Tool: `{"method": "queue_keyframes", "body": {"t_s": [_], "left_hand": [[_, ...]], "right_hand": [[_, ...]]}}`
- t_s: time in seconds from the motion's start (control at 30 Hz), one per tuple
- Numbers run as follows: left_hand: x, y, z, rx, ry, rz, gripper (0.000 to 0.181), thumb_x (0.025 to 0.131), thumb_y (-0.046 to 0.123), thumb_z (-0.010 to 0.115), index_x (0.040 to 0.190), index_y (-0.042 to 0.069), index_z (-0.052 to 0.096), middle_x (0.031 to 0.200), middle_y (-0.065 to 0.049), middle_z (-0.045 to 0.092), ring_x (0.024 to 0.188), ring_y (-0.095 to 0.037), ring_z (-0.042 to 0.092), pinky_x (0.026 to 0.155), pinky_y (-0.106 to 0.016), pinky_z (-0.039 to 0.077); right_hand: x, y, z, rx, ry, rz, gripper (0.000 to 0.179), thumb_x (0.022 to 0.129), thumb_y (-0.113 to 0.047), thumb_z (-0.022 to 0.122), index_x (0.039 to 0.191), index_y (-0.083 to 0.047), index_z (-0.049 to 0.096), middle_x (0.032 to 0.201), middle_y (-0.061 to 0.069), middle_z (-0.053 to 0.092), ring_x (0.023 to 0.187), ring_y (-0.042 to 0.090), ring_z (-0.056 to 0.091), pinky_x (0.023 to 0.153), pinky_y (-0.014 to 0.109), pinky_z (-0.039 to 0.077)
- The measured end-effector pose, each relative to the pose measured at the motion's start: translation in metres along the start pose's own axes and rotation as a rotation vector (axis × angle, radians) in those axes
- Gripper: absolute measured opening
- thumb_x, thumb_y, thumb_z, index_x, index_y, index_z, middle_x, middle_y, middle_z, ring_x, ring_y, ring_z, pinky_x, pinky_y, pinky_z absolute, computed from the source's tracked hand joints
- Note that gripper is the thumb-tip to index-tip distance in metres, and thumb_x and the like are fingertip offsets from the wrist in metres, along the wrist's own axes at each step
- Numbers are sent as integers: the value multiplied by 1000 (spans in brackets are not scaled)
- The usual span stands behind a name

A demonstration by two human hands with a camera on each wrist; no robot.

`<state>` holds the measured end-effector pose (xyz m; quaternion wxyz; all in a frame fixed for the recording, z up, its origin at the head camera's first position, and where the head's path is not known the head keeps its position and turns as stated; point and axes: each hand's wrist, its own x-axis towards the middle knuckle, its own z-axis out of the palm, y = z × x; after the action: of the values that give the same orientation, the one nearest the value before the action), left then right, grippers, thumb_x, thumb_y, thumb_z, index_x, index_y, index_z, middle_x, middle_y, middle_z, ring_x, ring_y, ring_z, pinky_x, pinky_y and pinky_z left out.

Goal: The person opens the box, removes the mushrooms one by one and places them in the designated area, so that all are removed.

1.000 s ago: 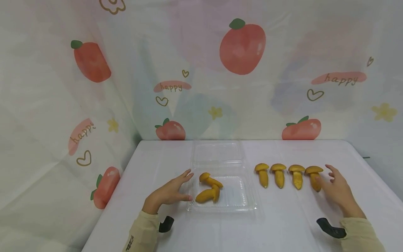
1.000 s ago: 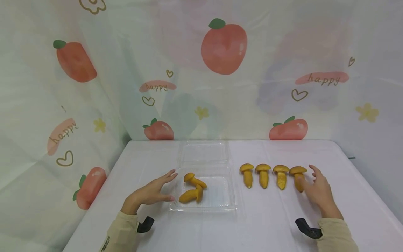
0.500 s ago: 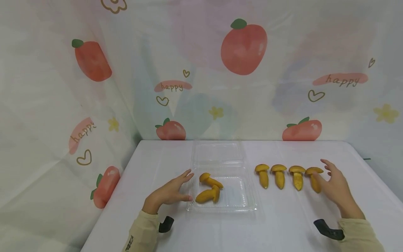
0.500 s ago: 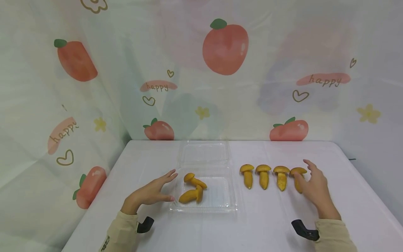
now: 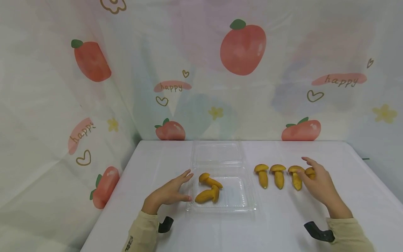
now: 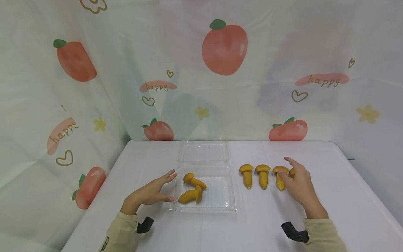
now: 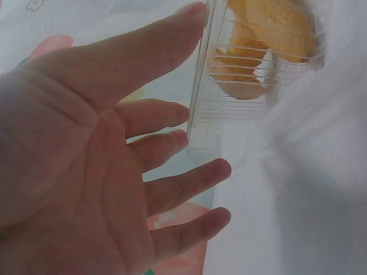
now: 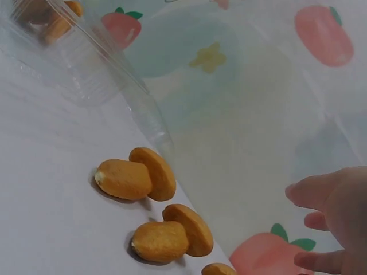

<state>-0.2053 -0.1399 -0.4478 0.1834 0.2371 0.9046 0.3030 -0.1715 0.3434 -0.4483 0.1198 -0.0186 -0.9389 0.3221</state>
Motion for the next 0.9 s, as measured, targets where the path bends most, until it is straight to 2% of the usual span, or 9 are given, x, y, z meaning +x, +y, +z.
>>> {"method": "queue_keyframes", "body": {"t_s": [0.03, 0.13, 0.2, 0.27, 0.33, 0.57, 0.9], "left_hand": [[0, 0, 0, 0, 0, 0, 87, 89, 25, 79, 159, 8, 32, 170, -13, 19, 155, -38, 25, 122, -61, 28], [0, 0, 0, -1, -1, 4, 86, 89, 25, 79, 159, 7, 32, 170, -13, 19, 155, -38, 25, 121, -61, 28], [0, -1, 0, 0, -1, 9, 86, 89, 25, 79, 159, 7, 32, 170, -13, 19, 155, -39, 25, 121, -61, 29], [0, -1, 0, 0, -1, 13, 86, 89, 24, 79, 159, 6, 32, 170, -13, 19, 155, -39, 25, 121, -61, 28], [0, -1, 0, -1, 0, 15, 86, 89, 24, 79, 159, 6, 32, 170, -13, 18, 155, -39, 25, 122, -61, 28], [1, -2, 1, -9, -1, 20, 86, 89, 24, 79, 159, 7, 32, 171, -13, 18, 155, -38, 25, 122, -61, 28], [0, -1, 0, -15, 3, 23, 86, 88, 22, 80, 158, 6, 32, 170, -14, 18, 155, -39, 25, 122, -61, 27]], "right_hand": [[0, -2, 2, -1, 5, -16, 56, 102, -19, 58, 147, 9, 39, 117, 39, 51, 100, 49, 50, 79, 59, 53], [0, -7, 8, -1, 13, -64, 53, 100, -15, 61, 144, 10, 43, 118, 38, 55, 100, 49, 53, 77, 57, 53], [0, -11, 11, 14, -3, -77, 54, 100, -16, 61, 144, 10, 43, 125, 39, 54, 112, 54, 52, 87, 64, 52], [-1, -15, 14, 24, -19, -86, 54, 100, -17, 61, 144, 9, 43, 139, 40, 48, 129, 60, 42, 97, 76, 39], [-2, -21, 17, 28, -37, -89, 55, 100, -19, 61, 145, 8, 43, 140, 39, 47, 132, 60, 39, 100, 78, 37], [-8, -39, 25, 32, -30, -172, 52, 98, -14, 65, 142, 6, 48, 140, 35, 50, 127, 54, 45, 100, 75, 38], [-14, -61, 43, 75, -90, -232, 53, 96, -16, 68, 143, 2, 49, 142, 29, 51, 132, 50, 45, 105, 74, 36]]}}
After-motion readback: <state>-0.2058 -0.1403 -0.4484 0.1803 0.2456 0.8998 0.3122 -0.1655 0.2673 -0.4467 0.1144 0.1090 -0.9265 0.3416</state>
